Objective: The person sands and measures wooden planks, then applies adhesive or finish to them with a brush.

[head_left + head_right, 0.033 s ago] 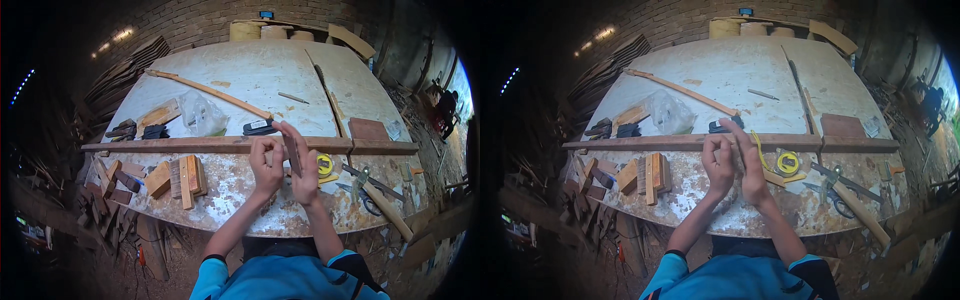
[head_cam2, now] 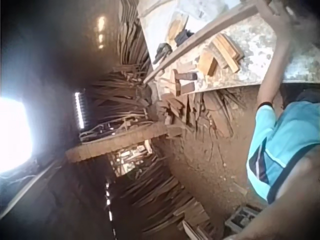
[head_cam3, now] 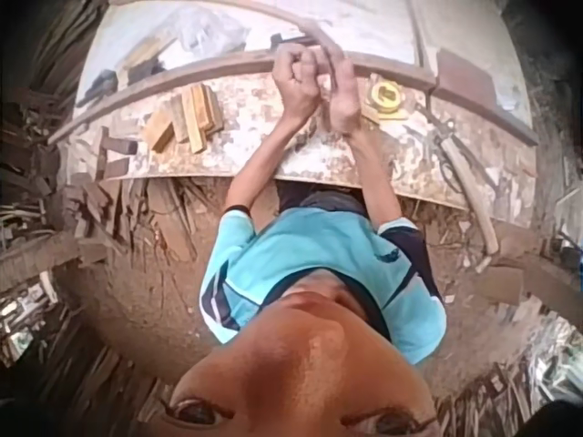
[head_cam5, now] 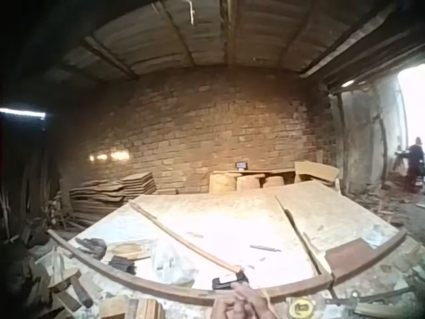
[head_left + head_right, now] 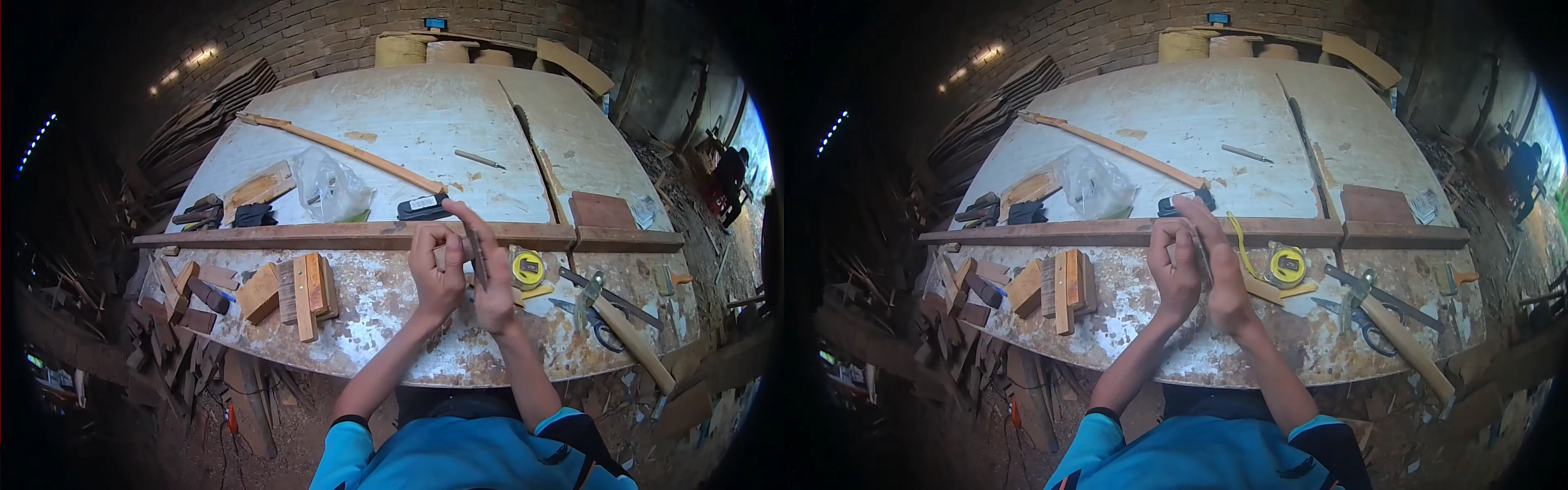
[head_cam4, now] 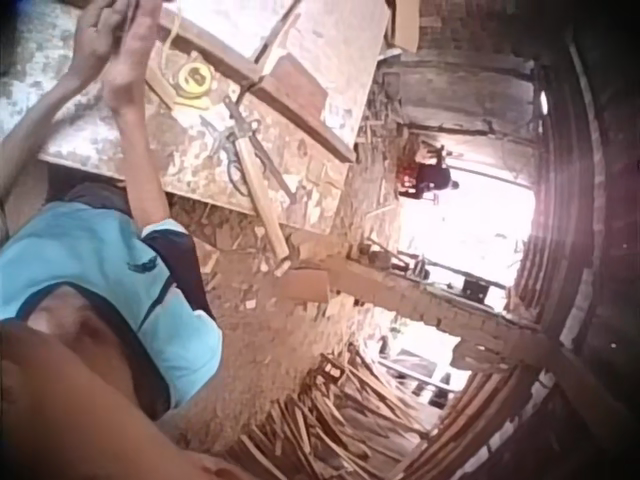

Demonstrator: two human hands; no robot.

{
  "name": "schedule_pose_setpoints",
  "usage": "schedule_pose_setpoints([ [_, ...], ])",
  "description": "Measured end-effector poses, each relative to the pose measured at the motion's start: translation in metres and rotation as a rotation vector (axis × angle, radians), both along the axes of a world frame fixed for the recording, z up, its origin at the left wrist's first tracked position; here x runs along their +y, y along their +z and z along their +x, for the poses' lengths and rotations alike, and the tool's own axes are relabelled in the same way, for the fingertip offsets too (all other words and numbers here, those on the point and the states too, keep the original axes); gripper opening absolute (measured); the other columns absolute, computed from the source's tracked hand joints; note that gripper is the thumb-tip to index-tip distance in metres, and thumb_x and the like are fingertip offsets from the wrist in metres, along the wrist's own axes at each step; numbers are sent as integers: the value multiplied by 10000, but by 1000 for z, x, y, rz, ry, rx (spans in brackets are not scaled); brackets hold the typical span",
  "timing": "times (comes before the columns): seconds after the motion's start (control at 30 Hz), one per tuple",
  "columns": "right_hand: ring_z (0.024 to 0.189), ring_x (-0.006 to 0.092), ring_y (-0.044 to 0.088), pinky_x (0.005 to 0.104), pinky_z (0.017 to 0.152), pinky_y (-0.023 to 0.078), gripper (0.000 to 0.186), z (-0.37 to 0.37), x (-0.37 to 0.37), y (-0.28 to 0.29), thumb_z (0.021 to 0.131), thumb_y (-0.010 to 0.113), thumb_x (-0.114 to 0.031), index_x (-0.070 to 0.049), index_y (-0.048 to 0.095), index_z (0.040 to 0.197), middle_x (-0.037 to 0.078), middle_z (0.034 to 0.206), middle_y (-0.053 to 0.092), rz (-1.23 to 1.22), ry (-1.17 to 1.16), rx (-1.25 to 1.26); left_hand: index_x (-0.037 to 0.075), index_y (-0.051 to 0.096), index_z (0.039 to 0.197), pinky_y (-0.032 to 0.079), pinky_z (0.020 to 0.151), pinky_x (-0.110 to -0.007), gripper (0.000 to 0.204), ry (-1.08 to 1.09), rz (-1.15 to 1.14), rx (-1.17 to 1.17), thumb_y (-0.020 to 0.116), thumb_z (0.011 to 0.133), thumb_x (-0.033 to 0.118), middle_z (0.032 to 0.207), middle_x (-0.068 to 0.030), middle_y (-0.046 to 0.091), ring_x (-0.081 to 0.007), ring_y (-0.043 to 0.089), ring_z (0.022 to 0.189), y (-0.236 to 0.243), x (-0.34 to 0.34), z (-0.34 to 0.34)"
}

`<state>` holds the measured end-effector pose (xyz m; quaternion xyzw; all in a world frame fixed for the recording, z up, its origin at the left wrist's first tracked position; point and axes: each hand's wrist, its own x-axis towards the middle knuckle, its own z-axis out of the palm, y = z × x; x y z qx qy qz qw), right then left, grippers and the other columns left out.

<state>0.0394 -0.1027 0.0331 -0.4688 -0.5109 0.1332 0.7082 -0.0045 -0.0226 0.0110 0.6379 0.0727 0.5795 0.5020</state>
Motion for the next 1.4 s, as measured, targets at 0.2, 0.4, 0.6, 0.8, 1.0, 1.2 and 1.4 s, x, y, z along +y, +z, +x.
schedule_pose_setpoints([
  [0.2, 1342, 354, 269, 431, 1101, 169, 605, -3, 5, 9, 951, 185, -409, -14, 356, 1376, 156, 1409, 381, -74, -46, 155, 17, 470, 786, 389, 680, -310, 170, 10, -88, 15, 458, 918, 123, 782, -84, 491, -174, 465, 720, 0, -7, 4],
  [0.4, 1344, 316, 287, 385, 1098, 205, 560, 2, 0, 21, 915, 264, -330, -7, 413, 1347, 176, 1391, 408, -20, -187, -234, 19, 459, 807, 366, 690, -306, 176, 5, -19, 18, 461, 929, 146, 787, -83, 456, -184, 438, 727, -3, -3, 7],
  [0.6, 1264, 391, 347, 439, 1057, 246, 504, 12, 1, 22, 862, 414, -264, -30, 458, 1307, 226, 1304, 434, -84, -348, -381, 18, 471, 960, 410, 720, -258, 217, 43, 82, 119, 491, 903, 227, 904, -43, 501, -101, 478, 828, -9, -3, 9],
  [0.8, 1331, 414, 231, 430, 1083, 192, 551, 32, -1, 24, 889, 400, -341, -40, 397, 1351, 314, 1384, 267, -209, -135, -262, 21, 491, 1058, 432, 819, -327, 477, -429, 189, 319, 716, 654, 140, 1029, -104, 558, -203, 551, 959, 2, 32, -12],
  [1.0, 1339, 382, 244, 462, 1094, 176, 581, 31, -2, 45, 829, 520, -372, -169, 422, 1365, 214, 1403, 330, -469, -113, -534, 0, 586, 805, 476, 615, -326, 252, -217, 287, 305, 732, 612, 70, 721, -103, 626, -221, 636, 687, 8, 30, -11],
  [1.2, 1279, 479, 272, 585, 1015, 222, 525, 12, 2, 36, 807, 566, -348, -245, 478, 1314, 177, 1382, 359, -477, -313, -670, -16, 582, 901, 488, 649, -321, 255, -338, 115, 282, 670, 684, 85, 824, -136, 634, -239, 642, 737, 16, 24, -19],
  [1.4, 1286, 488, 261, 603, 1002, 204, 489, -2, -9, 41, 743, 619, -338, -241, 568, 1220, 176, 1346, 404, -364, -319, -675, -9, 584, 962, 491, 703, -353, 307, -336, 42, 335, 672, 704, 132, 874, -146, 632, -254, 642, 814, 6, 24, -14],
])
